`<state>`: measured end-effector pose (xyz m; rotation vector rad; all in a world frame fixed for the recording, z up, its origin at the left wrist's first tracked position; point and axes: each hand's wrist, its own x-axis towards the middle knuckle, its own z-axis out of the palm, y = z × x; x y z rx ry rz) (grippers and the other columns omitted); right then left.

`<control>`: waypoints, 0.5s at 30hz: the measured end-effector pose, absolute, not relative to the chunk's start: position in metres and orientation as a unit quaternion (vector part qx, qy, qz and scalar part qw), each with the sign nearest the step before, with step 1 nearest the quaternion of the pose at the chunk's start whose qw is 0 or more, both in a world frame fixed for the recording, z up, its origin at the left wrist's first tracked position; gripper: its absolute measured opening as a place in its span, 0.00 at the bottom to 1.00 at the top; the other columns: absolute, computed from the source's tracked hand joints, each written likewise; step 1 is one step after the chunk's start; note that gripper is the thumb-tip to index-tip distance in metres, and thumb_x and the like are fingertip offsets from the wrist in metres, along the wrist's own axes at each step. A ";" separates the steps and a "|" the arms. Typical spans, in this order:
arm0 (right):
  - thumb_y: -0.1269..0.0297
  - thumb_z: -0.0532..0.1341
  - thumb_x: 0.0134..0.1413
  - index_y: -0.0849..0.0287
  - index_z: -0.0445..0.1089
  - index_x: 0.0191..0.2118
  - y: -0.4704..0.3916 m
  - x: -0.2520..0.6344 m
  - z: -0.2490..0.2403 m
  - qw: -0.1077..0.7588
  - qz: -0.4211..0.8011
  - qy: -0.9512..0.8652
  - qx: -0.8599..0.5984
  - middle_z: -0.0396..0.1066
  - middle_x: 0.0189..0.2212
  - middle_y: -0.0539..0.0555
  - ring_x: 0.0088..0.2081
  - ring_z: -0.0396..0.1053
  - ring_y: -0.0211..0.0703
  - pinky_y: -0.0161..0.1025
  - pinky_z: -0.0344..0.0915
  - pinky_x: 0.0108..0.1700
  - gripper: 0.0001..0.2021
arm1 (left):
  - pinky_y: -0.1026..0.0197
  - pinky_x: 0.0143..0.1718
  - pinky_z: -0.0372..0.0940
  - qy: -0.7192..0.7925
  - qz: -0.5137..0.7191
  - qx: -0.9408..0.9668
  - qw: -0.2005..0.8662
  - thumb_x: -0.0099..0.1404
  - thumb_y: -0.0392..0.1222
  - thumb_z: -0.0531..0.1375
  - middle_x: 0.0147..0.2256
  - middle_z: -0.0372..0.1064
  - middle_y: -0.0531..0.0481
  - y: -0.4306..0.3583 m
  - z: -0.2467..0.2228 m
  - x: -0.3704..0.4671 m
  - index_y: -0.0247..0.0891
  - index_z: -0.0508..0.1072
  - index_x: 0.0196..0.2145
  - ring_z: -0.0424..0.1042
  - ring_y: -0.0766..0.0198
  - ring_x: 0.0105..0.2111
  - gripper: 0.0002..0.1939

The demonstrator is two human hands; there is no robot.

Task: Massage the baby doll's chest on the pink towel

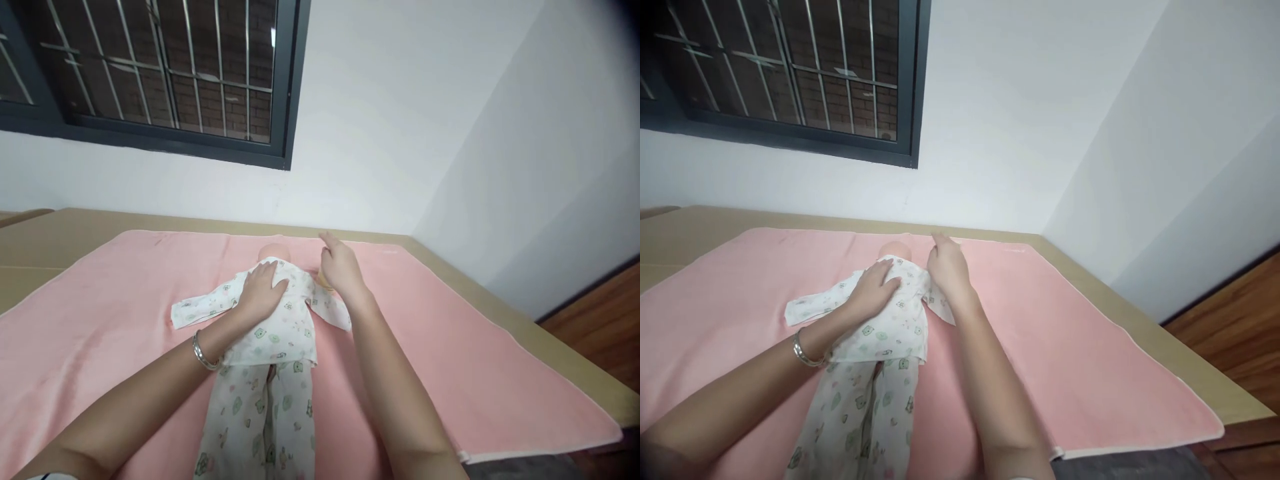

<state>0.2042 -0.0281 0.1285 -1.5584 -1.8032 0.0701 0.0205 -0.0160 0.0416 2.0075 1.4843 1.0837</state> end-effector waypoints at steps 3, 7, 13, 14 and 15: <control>0.73 0.46 0.61 0.68 0.62 0.65 -0.021 0.230 0.132 0.401 0.021 -0.643 -0.652 0.59 0.66 0.62 0.67 0.56 0.53 0.50 0.55 0.68 0.27 | 0.47 0.69 0.48 0.449 0.470 0.651 0.392 0.65 0.47 0.54 0.63 0.64 0.39 -0.015 0.066 0.050 0.35 0.70 0.57 0.59 0.51 0.65 0.25; 0.75 0.46 0.60 0.71 0.61 0.64 -0.010 0.244 0.125 0.375 0.033 -0.635 -0.675 0.61 0.64 0.65 0.67 0.56 0.54 0.50 0.54 0.68 0.28 | 0.52 0.65 0.57 0.334 0.480 0.427 0.690 0.71 0.52 0.44 0.63 0.63 0.33 0.005 0.098 0.090 0.30 0.64 0.61 0.63 0.55 0.64 0.31; 0.80 0.46 0.55 0.73 0.58 0.66 0.005 0.244 0.109 0.355 0.023 -0.683 -0.637 0.54 0.68 0.64 0.70 0.49 0.48 0.46 0.48 0.71 0.31 | 0.59 0.58 0.66 0.264 0.451 0.255 0.814 0.71 0.56 0.39 0.69 0.48 0.29 0.032 0.122 0.118 0.24 0.47 0.69 0.57 0.56 0.67 0.39; 0.79 0.47 0.56 0.72 0.58 0.66 0.007 0.244 0.106 0.343 0.023 -0.690 -0.637 0.55 0.68 0.64 0.70 0.50 0.48 0.47 0.48 0.70 0.31 | 0.59 0.57 0.66 0.259 0.455 0.246 0.816 0.71 0.57 0.39 0.69 0.48 0.29 0.034 0.123 0.120 0.24 0.46 0.69 0.57 0.56 0.67 0.39; 0.79 0.47 0.56 0.72 0.59 0.66 0.009 0.245 0.104 0.330 0.020 -0.694 -0.639 0.56 0.67 0.64 0.70 0.50 0.49 0.47 0.49 0.70 0.30 | 0.58 0.56 0.67 0.255 0.455 0.238 0.820 0.71 0.57 0.39 0.68 0.49 0.29 0.035 0.123 0.122 0.24 0.45 0.69 0.59 0.55 0.66 0.40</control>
